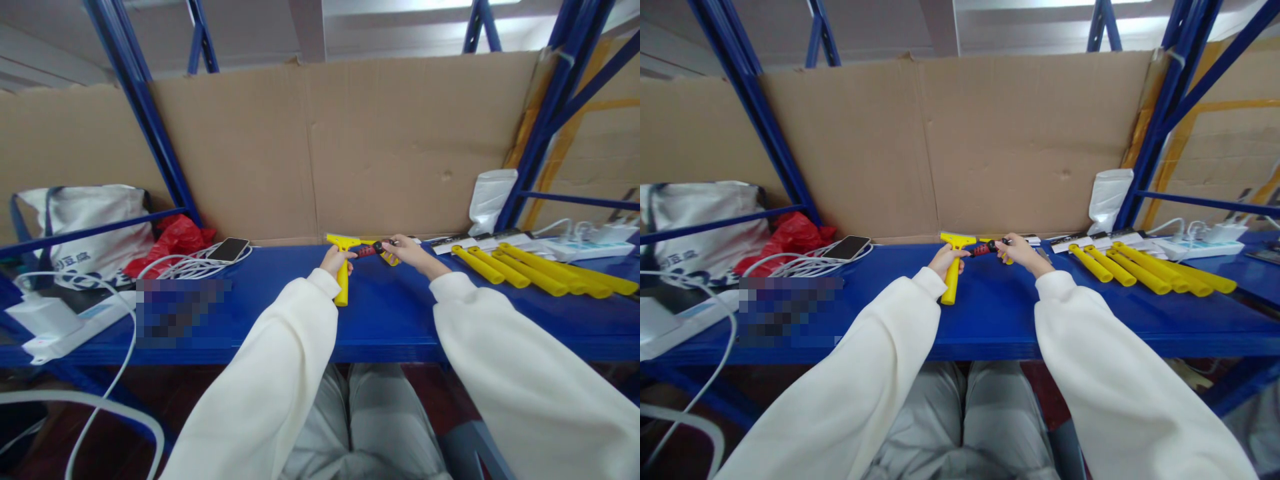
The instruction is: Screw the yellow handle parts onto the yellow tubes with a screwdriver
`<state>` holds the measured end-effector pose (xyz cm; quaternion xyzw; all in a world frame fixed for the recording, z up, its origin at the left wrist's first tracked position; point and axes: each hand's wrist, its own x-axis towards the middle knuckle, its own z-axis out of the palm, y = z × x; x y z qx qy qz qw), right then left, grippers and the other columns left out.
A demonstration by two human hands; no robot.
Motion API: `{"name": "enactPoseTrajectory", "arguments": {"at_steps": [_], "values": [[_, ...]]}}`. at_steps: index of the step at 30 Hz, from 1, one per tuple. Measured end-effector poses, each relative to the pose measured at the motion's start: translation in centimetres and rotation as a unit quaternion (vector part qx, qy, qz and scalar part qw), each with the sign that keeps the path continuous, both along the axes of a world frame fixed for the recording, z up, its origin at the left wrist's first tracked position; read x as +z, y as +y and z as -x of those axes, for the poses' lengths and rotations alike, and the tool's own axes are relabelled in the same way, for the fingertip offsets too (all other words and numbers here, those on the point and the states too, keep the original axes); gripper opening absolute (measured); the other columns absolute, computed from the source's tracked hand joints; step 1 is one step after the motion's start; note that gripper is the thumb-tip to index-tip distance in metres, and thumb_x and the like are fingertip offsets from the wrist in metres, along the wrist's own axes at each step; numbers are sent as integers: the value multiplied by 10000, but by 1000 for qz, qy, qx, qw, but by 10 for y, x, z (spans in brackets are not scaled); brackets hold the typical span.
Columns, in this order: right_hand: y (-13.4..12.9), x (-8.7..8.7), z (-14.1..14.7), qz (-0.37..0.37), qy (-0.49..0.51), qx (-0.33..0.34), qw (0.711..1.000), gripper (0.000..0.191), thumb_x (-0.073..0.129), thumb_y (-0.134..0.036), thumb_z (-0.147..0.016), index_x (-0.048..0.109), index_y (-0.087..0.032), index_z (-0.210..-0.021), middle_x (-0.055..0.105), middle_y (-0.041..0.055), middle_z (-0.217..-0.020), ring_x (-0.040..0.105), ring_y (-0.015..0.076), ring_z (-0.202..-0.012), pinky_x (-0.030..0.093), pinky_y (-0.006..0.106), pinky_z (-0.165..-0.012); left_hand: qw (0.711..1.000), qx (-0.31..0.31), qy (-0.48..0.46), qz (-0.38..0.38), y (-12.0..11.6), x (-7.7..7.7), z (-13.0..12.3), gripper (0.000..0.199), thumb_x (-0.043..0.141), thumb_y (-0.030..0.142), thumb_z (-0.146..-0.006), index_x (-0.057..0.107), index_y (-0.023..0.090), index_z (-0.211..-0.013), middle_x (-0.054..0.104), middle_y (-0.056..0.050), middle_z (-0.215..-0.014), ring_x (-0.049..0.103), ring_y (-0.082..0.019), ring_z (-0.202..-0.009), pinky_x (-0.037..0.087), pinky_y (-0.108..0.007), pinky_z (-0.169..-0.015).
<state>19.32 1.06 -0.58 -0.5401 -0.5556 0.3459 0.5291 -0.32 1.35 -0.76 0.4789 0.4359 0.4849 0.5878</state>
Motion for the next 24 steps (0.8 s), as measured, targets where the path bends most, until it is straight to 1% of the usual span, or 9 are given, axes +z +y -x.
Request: {"name": "enactPoseTrajectory", "arguments": {"at_steps": [2, 4, 7, 11, 14, 17, 19, 21, 24], "values": [[-3, 4, 3, 7, 72, -6, 997, 257, 729, -77, -878, 534, -202, -765, 612, -24, -495, 498, 102, -361, 330, 173, -362, 1000, 6, 3, -2, 0, 0, 0, 391, 738, 30, -726, 429, 230, -859, 525, 103, -610, 439, -52, -334, 305, -173, -387], [-5, 7, 5, 0, 113, -25, 993, 257, 713, -103, -902, 514, -209, -778, 599, -40, -485, 479, 92, -325, 297, 159, -322, 1000, 10, 8, -2, 0, 0, -1, 364, 700, 13, -741, 429, 228, -856, 515, 102, -599, 441, -56, -336, 312, -177, -388], [-7, 10, 6, -18, 146, -65, 987, 260, 665, -140, -944, 491, -220, -769, 545, -72, -454, 437, 74, -302, 278, 151, -309, 1000, 5, 14, 2, -1, 2, 0, 355, 687, 6, -740, 437, 228, -859, 493, 107, -573, 440, -64, -335, 321, -184, -391], [-6, 12, 1, -58, 197, -97, 974, 288, 667, -200, -946, 449, -244, -764, 438, -119, -431, 386, 70, -300, 267, 160, -320, 1000, 5, 9, 5, -2, 3, 0, 376, 700, 7, -723, 440, 231, -875, 519, 104, -588, 419, -54, -334, 313, -181, -384], [-5, 14, -2, -85, 211, -129, 965, 292, 614, -200, -974, 427, -254, -756, 409, -120, -439, 373, 77, -311, 264, 181, -332, 1000, 9, 0, 1, -3, 3, -1, 365, 670, -9, -729, 435, 231, -871, 514, 105, -586, 402, -49, -332, 311, -180, -376], [-5, 17, -5, -111, 215, -160, 957, 289, 564, -185, -992, 416, -256, -754, 451, -105, -486, 369, 76, -330, 259, 205, -342, 1000, 6, -1, -4, -3, 2, 0, 362, 661, -16, -724, 442, 229, -875, 527, 98, -601, 403, -49, -334, 312, -182, -376], [-3, 17, -7, -127, 223, -170, 951, 280, 576, -202, -986, 416, -259, -763, 464, -104, -516, 362, 78, -341, 267, 220, -347, 1000, 8, 3, -5, -2, 1, 0, 349, 650, -20, -733, 449, 226, -877, 519, 98, -596, 407, -51, -340, 314, -183, -382], [0, 16, -11, -144, 233, -169, 947, 291, 625, -262, -966, 409, -264, -771, 447, -110, -524, 357, 82, -350, 278, 230, -353, 1000, 10, 8, -6, -2, 1, 0, 334, 639, -22, -747, 451, 224, -873, 509, 99, -591, 412, -54, -345, 315, -184, -391], [7, 13, -16, -165, 252, -167, 939, 363, 698, -389, -915, 386, -270, -775, 391, -122, -505, 343, 88, -353, 275, 240, -355, 1000, 11, 15, -7, -2, 1, 0, 316, 619, -25, -762, 447, 222, -858, 491, 100, -577, 410, -58, -344, 316, -187, -400]]}}
